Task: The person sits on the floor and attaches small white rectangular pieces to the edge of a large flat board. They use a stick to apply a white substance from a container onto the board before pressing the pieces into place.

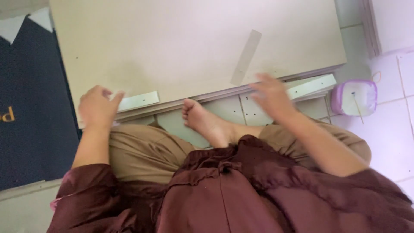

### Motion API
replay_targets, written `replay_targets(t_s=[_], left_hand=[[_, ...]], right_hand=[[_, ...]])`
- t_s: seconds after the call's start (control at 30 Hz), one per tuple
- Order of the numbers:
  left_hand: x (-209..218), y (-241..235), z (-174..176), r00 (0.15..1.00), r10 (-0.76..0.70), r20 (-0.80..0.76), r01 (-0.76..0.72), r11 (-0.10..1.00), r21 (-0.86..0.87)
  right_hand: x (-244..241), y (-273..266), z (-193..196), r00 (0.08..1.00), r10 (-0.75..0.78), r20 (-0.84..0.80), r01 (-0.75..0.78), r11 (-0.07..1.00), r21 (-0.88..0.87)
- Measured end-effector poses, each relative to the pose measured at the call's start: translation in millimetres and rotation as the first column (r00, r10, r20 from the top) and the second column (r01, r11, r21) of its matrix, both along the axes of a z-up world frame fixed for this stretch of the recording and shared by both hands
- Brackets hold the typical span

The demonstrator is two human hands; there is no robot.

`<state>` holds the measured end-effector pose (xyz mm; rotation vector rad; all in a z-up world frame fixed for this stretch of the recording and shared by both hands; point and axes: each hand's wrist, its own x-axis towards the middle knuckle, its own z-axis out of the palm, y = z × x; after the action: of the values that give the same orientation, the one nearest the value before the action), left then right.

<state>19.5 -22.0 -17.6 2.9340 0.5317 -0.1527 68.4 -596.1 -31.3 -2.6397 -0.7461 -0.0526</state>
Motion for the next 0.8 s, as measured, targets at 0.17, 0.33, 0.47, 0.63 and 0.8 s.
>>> replay_targets(t_s=[0.17,0.33,0.47,0.63,0.8], left_hand=[[47,-159,-58,0.898,-0.372,0.234,0.410,0.901,-0.141],[64,-333,-15,0.839,-0.515,0.175,0.540,0.826,-0.160],[66,-376,-11,0.885,-0.451,0.114,0.455,0.891,-0.001],[71,-389,-11,0.963,-0.258,0.081,0.269,0.940,-0.210],[80,-399,15,0.996,-0.059,-0.072,0.018,0.884,-0.468]], right_hand=[[11,-132,48,0.957,-0.273,-0.097,0.278,0.960,0.037],[-20,-256,74,0.776,-0.626,0.083,0.623,0.737,-0.264],[-67,-287,112,0.625,-0.775,-0.097,0.598,0.555,-0.578],[-98,-264,123,0.467,-0.803,-0.370,0.492,0.584,-0.646],[-125,-308,7,0.823,-0.567,-0.043,0.565,0.824,-0.054]])
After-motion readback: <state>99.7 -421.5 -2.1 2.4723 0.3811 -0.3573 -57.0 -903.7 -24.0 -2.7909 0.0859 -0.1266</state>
